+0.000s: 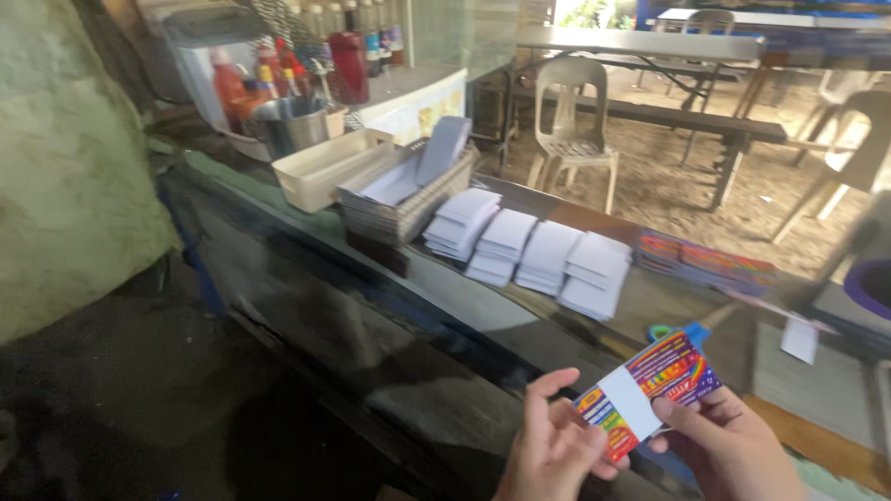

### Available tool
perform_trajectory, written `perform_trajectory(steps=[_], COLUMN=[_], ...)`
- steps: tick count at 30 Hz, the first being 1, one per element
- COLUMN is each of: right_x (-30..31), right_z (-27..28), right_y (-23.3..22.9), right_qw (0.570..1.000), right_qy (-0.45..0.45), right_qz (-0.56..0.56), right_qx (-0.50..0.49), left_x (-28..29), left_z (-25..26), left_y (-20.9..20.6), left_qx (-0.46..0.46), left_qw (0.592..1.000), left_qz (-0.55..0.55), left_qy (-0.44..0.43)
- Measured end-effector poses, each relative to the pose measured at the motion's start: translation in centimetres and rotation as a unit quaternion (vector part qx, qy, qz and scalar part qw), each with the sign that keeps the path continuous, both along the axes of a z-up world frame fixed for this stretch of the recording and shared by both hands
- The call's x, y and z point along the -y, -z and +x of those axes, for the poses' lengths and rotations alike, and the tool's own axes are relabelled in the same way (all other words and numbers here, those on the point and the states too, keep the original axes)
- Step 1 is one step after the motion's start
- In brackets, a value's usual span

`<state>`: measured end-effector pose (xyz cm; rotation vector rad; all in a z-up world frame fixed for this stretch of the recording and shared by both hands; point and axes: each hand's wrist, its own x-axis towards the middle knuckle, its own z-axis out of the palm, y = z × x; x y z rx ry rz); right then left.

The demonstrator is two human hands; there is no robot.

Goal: The person sorts through a stack of cards by hand, folding white paper slips and securing them to the cards using tape and by cutting them with shears.

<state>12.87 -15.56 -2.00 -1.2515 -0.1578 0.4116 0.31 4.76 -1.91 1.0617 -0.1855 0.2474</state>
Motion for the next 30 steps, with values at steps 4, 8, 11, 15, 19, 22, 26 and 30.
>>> perform_trajectory(steps=[4, 8, 11, 15, 19, 22, 26, 30], right_x=[-5.3, -10.6, -13.3, -15.0, -15.4, -15.5, -15.6, -15.6], right_z=[0.6, 2.0, 2.7, 3.4, 4.7, 4.7, 3.6, 2.3], right_y=[-5.3, -8.4, -9.4, -9.6, -9.1, -9.8, -12.5, -13.3], right_qw=[0.998, 0.998, 0.995, 0.999, 0.998, 0.994, 0.989, 0.971], right_qy=[0.027, 0.004, -0.034, -0.024, -0.065, -0.108, -0.089, -0.068], right_qz=[-0.034, 0.039, 0.076, 0.018, -0.007, -0.004, 0.005, 0.025], right_qx=[-0.034, -0.055, -0.052, -0.03, 0.013, 0.001, -0.118, -0.228], left_x=[-5.9, -10.3, -12.5, -14.6, -16.0, -16.8, -16.4, -15.6], left_z=[0.9, 1.9, 2.9, 4.3, 6.1, 6.8, 5.9, 6.3], left_y=[-2.2, -4.9, -6.0, -5.1, -4.0, -4.9, -7.8, -10.3], left_qx=[0.025, 0.046, 0.05, -0.006, -0.034, 0.04, 0.166, 0.249], left_qw=[0.999, 0.993, 0.983, 0.994, 0.998, 0.998, 0.909, 0.8], left_qz=[-0.024, 0.081, 0.152, 0.086, -0.06, -0.032, 0.347, 0.492], left_qy=[-0.005, -0.075, -0.091, -0.074, -0.017, 0.02, -0.162, -0.235])
